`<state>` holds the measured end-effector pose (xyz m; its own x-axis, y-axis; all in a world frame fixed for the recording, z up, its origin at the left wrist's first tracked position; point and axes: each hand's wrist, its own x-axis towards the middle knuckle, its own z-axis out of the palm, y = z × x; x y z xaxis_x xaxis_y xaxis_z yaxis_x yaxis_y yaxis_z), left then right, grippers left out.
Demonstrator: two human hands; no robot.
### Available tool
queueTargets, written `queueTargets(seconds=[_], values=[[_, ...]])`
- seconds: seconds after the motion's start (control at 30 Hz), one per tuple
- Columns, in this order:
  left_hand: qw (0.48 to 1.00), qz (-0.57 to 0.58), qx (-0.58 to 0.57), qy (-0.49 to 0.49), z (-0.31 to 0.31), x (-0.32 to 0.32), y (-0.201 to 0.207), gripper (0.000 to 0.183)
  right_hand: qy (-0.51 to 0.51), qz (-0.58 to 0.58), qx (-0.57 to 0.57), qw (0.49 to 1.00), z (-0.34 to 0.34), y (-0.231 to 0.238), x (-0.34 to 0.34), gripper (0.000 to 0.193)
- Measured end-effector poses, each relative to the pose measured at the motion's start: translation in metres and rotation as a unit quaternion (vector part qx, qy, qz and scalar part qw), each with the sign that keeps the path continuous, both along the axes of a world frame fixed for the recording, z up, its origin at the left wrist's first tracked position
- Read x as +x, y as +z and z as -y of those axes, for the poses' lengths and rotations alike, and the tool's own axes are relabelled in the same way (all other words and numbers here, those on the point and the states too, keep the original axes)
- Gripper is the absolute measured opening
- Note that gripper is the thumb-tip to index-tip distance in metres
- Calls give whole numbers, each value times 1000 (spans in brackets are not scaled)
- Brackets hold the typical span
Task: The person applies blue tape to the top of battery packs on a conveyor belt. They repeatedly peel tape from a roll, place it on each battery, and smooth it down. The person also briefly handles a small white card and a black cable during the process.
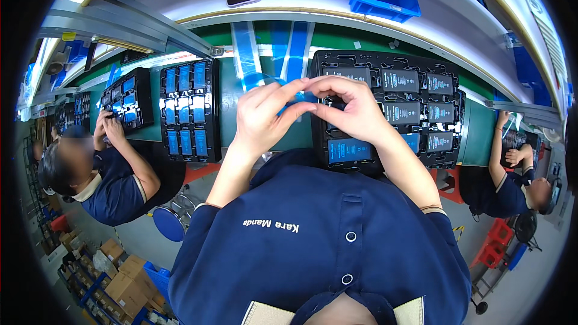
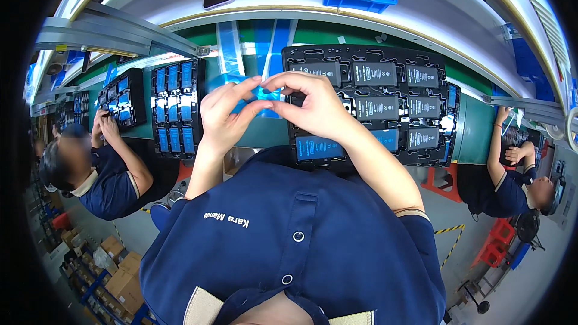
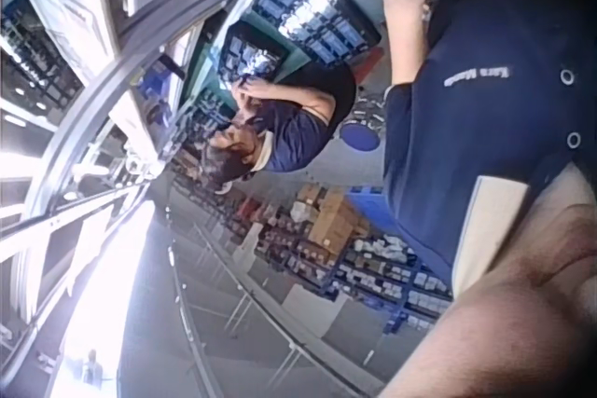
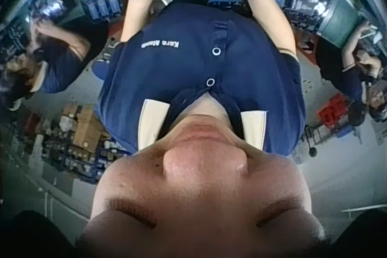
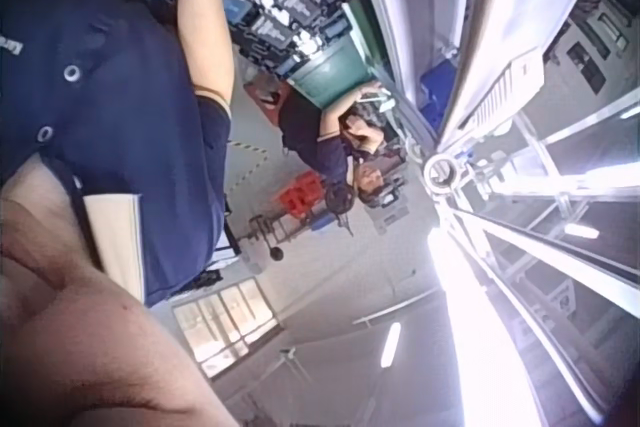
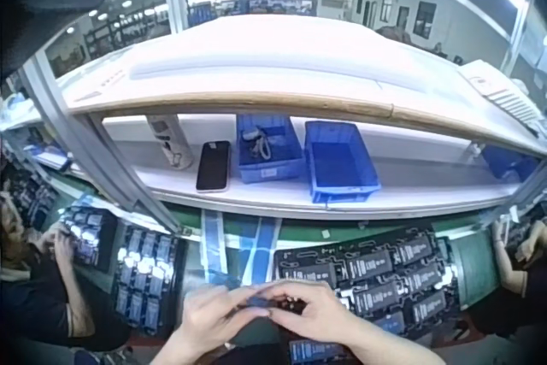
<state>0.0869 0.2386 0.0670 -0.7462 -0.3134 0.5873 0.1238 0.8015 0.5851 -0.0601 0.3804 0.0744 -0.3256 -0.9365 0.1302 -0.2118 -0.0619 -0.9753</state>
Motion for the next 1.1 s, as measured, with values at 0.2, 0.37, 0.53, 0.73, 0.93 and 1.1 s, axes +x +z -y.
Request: queueTargets(seconds=[0.2,0.37,0.53,0.73,0.93,1.1], values=[[996,-7,88,-6,28,9,-8,50,-80,102,-16,991,-10,1,-27,11],[948,215,64,227,51,6,-8,34,-241,134,12,961,-46,-2,-89,24],[968,204,68,126,21,-35,-14,27,-232,171,26,957,-39,-11,-73,28],[957,169,230,56,-3,-52,-34,41,-243,119,70,960,-27,-16,-54,22],[948,175,259,52,-5,-53,-45,43,-248,92,63,962,-30,-19,-54,23],[944,172,277,52,-8,-51,-44,44,-250,98,66,961,-31,-18,-53,23]])
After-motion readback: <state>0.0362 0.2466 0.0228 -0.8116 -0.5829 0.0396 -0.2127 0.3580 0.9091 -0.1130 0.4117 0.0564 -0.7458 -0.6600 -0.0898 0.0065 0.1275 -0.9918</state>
